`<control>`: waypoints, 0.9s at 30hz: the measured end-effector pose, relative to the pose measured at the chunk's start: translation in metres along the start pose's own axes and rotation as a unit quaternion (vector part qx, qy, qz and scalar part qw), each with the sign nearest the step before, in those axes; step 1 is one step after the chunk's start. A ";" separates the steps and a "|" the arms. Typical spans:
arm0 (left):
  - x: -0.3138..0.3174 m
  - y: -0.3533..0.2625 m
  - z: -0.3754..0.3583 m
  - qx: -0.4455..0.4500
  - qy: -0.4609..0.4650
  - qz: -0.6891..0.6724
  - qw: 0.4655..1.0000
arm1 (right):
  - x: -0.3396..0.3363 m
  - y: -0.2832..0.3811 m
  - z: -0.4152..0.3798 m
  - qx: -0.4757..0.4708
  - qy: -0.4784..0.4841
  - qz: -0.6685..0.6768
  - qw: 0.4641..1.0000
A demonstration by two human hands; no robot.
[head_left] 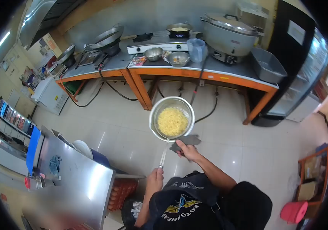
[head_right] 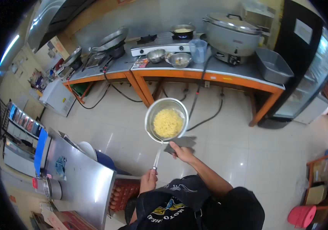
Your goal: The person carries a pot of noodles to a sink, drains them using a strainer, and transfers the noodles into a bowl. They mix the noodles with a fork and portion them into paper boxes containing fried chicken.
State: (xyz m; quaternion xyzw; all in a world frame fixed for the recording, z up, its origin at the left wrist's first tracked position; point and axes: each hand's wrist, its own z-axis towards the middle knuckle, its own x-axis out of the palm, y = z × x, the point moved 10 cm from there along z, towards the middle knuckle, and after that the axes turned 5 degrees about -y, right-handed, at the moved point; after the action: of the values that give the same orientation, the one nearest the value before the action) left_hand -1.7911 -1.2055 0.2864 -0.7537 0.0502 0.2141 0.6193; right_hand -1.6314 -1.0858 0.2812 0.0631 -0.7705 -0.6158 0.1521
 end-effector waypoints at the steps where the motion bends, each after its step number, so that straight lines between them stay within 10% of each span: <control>1: -0.011 -0.006 0.019 0.012 -0.039 0.016 0.999 | 0.007 0.012 0.032 -0.012 0.021 -0.017 1.000; 13: -0.144 -0.076 0.360 0.020 -0.157 0.009 0.987 | 0.117 0.162 0.403 -0.133 0.084 0.089 0.984; 27: -0.131 -0.192 0.742 0.174 -0.084 0.081 0.978 | 0.078 0.235 0.746 -0.112 -0.006 0.246 0.963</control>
State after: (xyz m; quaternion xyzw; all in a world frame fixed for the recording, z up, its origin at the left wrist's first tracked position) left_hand -2.0376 -0.4785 0.4074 -0.6070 0.0961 0.3140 0.7237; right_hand -1.9170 -0.3589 0.3756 -0.1493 -0.6895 -0.6418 0.3007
